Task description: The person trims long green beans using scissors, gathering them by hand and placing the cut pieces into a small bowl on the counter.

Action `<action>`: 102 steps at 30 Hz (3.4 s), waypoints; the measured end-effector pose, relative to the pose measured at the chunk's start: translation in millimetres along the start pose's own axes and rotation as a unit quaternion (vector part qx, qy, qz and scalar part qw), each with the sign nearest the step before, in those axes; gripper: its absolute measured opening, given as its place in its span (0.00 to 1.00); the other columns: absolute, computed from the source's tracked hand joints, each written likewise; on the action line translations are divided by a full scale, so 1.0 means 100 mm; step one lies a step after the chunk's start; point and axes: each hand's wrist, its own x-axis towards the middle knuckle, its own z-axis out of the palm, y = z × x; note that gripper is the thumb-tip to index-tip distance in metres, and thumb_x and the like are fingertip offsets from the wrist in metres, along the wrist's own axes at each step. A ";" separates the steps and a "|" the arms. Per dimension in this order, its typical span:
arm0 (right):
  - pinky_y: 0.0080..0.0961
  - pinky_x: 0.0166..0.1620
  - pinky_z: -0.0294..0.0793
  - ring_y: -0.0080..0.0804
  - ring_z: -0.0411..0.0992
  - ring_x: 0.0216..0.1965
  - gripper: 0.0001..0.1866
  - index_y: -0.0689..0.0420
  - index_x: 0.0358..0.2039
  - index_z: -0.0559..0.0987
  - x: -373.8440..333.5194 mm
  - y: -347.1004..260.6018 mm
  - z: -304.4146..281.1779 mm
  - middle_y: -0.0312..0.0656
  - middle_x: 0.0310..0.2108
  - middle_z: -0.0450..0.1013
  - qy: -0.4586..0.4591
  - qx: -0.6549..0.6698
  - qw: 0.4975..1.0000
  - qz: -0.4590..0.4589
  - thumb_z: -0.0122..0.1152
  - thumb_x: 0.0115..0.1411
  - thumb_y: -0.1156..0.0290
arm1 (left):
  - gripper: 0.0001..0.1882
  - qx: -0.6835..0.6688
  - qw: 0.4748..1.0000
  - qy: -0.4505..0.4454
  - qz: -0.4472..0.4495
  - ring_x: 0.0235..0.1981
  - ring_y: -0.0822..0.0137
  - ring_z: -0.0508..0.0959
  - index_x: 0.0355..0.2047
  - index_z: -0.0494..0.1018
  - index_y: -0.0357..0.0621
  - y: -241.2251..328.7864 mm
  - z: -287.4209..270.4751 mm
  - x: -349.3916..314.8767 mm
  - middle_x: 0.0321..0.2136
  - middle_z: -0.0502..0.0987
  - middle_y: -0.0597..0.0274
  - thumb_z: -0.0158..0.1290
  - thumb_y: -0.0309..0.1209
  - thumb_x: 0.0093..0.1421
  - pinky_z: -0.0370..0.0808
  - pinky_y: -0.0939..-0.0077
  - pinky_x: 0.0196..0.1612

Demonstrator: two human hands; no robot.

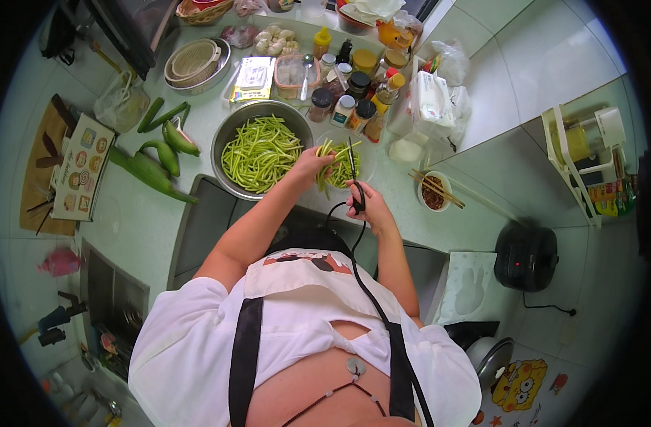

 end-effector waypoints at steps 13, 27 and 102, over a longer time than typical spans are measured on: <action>0.15 0.18 0.67 0.16 0.62 0.12 0.14 0.55 0.38 0.72 -0.01 -0.06 0.06 0.30 0.16 0.65 -0.006 -0.009 1.000 0.001 0.53 0.55 0.61 | 0.08 0.039 0.999 0.002 0.011 0.30 0.72 0.73 0.35 0.67 0.39 0.02 0.03 0.06 0.29 0.72 0.63 0.48 0.26 0.54 0.69 0.81 0.25; 0.16 0.18 0.68 0.15 0.62 0.12 0.13 0.55 0.36 0.73 -0.01 0.01 -0.08 0.29 0.16 0.64 0.010 -0.006 1.000 0.027 0.54 0.54 0.61 | 0.08 0.042 0.999 -0.010 0.015 0.22 0.73 0.68 0.34 0.67 0.39 0.02 0.11 0.19 0.24 0.68 0.65 0.49 0.27 0.53 0.67 0.80 0.22; 0.13 0.23 0.66 0.16 0.65 0.17 0.13 0.54 0.40 0.69 -0.01 0.08 -0.26 0.29 0.19 0.65 -0.072 0.005 0.997 -0.021 0.49 0.57 0.61 | 0.07 -0.293 0.947 0.043 -0.126 0.26 0.66 0.70 0.33 0.66 0.45 -0.02 0.18 0.43 0.26 0.68 0.64 0.50 0.26 0.54 0.72 0.73 0.33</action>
